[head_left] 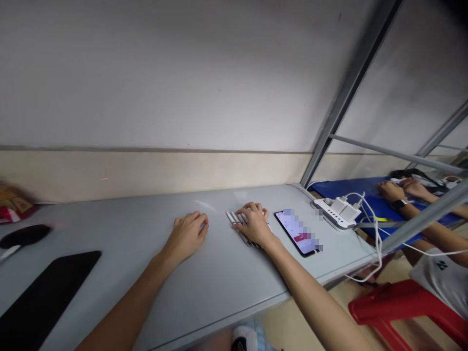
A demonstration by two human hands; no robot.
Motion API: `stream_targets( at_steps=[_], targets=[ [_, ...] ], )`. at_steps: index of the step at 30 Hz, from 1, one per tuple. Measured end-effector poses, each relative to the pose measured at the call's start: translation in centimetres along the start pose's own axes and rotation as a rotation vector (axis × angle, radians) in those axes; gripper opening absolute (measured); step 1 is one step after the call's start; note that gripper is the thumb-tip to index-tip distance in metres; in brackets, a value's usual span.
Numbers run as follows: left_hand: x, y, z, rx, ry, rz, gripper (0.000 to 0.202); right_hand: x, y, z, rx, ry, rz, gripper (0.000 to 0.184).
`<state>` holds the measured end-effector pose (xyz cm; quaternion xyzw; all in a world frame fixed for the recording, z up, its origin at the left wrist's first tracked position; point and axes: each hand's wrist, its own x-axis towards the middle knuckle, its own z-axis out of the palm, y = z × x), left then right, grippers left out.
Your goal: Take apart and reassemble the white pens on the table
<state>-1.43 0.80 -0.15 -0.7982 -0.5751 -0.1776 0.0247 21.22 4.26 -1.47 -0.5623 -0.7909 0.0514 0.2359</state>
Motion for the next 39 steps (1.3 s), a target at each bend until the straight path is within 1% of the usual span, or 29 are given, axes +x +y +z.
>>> stream_targets(
  at_steps=[6,8,10,13,15,17,19,21,24,27,29,34,37,39],
  targets=[
    [0.1,-0.5,0.4,-0.022,0.012,0.004,0.02,-0.3,-0.1,0.2,0.007,0.017,0.04,0.039],
    [0.1,-0.5,0.5,-0.023,0.015,0.006,0.019,-0.6,-0.6,0.2,-0.019,0.024,0.066,0.046],
    [0.1,-0.6,0.5,-0.021,0.02,0.016,0.019,-0.9,-1.2,0.2,-0.074,0.04,0.101,0.059],
    [0.1,-0.5,0.4,-0.018,0.026,0.032,0.02,-1.0,-2.1,0.2,-0.187,0.04,0.217,0.078],
    [0.1,-0.5,0.4,-0.018,0.024,0.03,0.02,-1.0,-2.5,0.2,-0.214,-0.016,0.337,0.087],
    [0.2,-0.5,0.5,-0.017,0.016,0.021,0.02,-0.9,-2.7,0.1,-0.203,-0.076,0.436,0.093],
    [0.2,-0.6,0.5,-0.018,0.006,0.019,0.021,-0.8,-2.9,-0.1,-0.19,-0.103,0.468,0.091],
    [0.2,-0.6,0.6,-0.024,0.001,0.027,0.021,-0.7,-3.0,-0.4,-0.179,-0.107,0.442,0.081],
    [0.2,-0.6,0.6,-0.039,-0.004,0.034,0.021,-0.7,-3.4,-0.6,-0.118,-0.115,0.347,0.063],
    [0.2,-0.5,0.5,-0.05,-0.01,0.027,0.021,-0.7,-4.0,-0.4,-0.079,-0.149,0.244,0.053],
    [0.1,-0.5,0.5,-0.061,-0.014,0.019,0.021,-0.7,-4.6,-0.2,-0.096,-0.185,0.189,0.052],
    [0.2,-0.8,0.8,-0.094,0.011,-0.02,0.018,-0.5,-6.4,0.2,-0.197,-0.299,0.092,0.063],
    [0.3,-1.1,1.0,-0.112,0.043,-0.025,0.017,-0.3,-6.9,0.5,-0.191,-0.326,0.051,0.06],
    [0.3,-1.2,1.1,-0.131,0.074,-0.029,0.016,-0.2,-6.8,0.5,-0.15,-0.323,0.048,0.054]
  ],
)
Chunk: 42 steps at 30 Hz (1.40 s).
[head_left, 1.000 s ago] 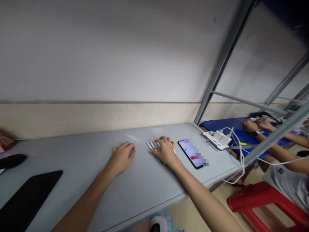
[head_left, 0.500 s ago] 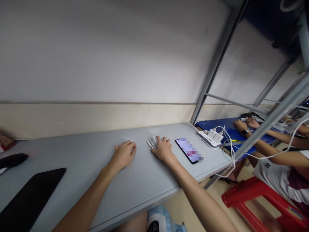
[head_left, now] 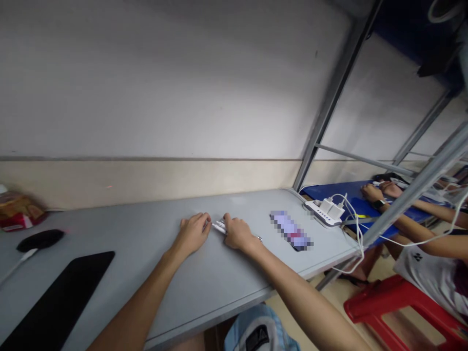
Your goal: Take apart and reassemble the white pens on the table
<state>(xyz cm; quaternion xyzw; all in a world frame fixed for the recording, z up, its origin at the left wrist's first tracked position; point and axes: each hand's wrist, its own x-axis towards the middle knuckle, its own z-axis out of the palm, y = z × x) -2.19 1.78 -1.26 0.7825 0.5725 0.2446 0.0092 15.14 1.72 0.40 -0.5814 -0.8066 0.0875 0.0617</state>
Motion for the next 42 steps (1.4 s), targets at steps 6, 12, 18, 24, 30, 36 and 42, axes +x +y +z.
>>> stream_targets(
  at_steps=[6,12,18,24,30,36,42],
  targets=[
    [0.1,-0.3,0.0,-0.08,0.092,0.017,0.022,1.5,1.2,-1.3,0.372,0.131,-0.106,0.026],
    [0.1,-0.1,0.4,-0.372,0.15,0.083,0.023,4.1,0.2,-1.3,1.293,0.405,-0.292,0.043],
    [-0.3,0.5,0.2,-0.45,0.128,0.069,0.028,3.7,-0.8,0.6,1.272,0.563,-0.386,0.043],
    [-0.5,2.1,-0.1,-0.47,0.112,0.086,0.041,3.9,-0.2,2.7,1.266,0.492,-0.384,0.046],
    [-0.5,2.8,1.1,-0.389,0.223,0.106,0.041,3.7,0.1,3.0,1.081,0.44,-0.371,0.049],
    [-0.4,2.9,1.1,-0.369,0.284,0.062,0.034,2.9,-0.3,2.8,0.966,0.345,-0.399,0.058],
    [-0.2,3.4,0.0,-0.553,0.281,-0.049,0.031,2.8,-1.2,3.3,1.18,0.363,-0.542,0.064]
  ],
)
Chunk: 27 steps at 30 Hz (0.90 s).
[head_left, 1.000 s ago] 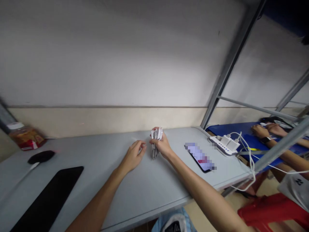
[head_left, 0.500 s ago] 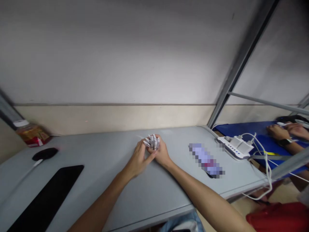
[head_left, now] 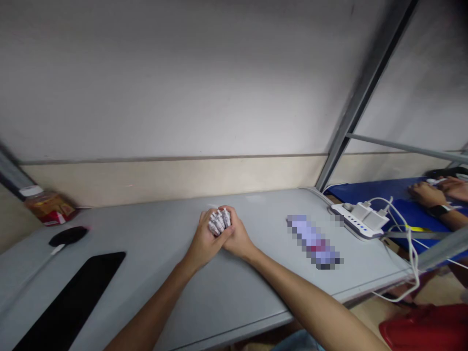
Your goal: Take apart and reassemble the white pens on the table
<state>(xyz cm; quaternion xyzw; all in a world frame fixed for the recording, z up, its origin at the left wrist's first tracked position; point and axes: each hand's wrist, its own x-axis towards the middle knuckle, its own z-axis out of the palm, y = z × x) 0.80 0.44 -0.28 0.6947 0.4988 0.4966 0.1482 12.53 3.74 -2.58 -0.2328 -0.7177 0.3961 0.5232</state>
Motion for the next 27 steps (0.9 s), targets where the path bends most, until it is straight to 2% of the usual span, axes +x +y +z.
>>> stream_targets(
  at_steps=[4,7,11,17,20,27],
  targets=[
    [0.3,0.3,-0.6,-0.198,-0.074,-0.162,0.039,-0.1,0.0,0.4,0.161,-0.055,0.018,0.072],
    [0.5,0.3,-1.1,-0.293,-0.108,-0.29,0.03,0.0,-0.1,0.3,0.182,-0.133,0.073,0.081],
    [0.7,-0.1,-1.3,-0.376,-0.106,-0.35,0.025,0.2,-0.4,0.0,0.192,-0.189,0.095,0.091],
    [0.7,-0.8,-0.8,-0.52,-0.09,-0.437,0.032,0.4,-0.7,-0.4,0.295,-0.245,0.126,0.107],
    [0.7,-0.9,-0.5,-0.606,-0.072,-0.499,0.038,0.4,-0.5,-0.6,0.33,-0.277,0.149,0.102],
    [0.8,-0.7,-0.5,-0.684,-0.072,-0.638,0.036,0.2,-0.1,-0.2,0.369,-0.24,0.241,0.074]
  ],
)
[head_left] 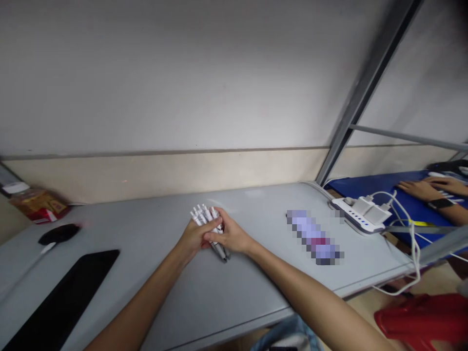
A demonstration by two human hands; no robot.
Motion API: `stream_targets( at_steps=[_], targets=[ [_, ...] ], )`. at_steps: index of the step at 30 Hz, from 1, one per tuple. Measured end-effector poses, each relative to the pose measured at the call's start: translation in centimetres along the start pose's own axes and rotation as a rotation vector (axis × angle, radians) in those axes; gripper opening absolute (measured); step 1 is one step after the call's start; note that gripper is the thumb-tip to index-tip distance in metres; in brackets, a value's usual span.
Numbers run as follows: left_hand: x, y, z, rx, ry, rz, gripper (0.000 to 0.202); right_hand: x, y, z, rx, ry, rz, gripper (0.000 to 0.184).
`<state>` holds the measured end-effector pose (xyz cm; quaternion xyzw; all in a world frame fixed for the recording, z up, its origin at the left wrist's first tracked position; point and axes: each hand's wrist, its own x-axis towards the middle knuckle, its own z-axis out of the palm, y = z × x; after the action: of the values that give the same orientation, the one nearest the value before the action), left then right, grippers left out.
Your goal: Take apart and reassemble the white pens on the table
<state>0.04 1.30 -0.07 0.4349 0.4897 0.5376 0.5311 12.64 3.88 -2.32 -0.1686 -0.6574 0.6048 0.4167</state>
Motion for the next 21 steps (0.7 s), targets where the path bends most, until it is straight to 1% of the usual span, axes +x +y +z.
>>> stream_targets(
  at_steps=[3,6,8,12,14,18,21],
  targets=[
    [0.0,0.3,0.1,-0.022,0.038,0.02,0.034,-0.1,0.1,-0.1,-0.038,-0.03,0.042,0.077],
    [0.0,0.5,0.0,-0.031,0.065,0.062,0.03,-0.2,0.1,-0.4,-0.159,-0.033,0.0,0.076],
    [0.1,0.5,-0.2,-0.029,0.065,0.057,0.027,-0.2,0.2,-0.6,-0.237,-0.019,-0.023,0.073],
    [0.3,0.3,-0.2,-0.045,0.076,0.034,0.024,-0.3,0.1,-0.8,-0.328,-0.007,-0.004,0.073],
    [0.3,0.4,-0.1,-0.038,0.079,0.045,0.024,-0.4,-0.2,-0.9,-0.343,-0.005,0.007,0.067],
    [0.2,0.5,0.1,-0.009,0.074,0.07,0.024,-0.4,-0.8,-1.2,-0.402,-0.007,0.05,0.039],
    [0.2,0.6,0.2,-0.041,0.07,0.063,0.023,-0.3,-0.9,-1.3,-0.442,0.03,0.058,0.033]
  ],
)
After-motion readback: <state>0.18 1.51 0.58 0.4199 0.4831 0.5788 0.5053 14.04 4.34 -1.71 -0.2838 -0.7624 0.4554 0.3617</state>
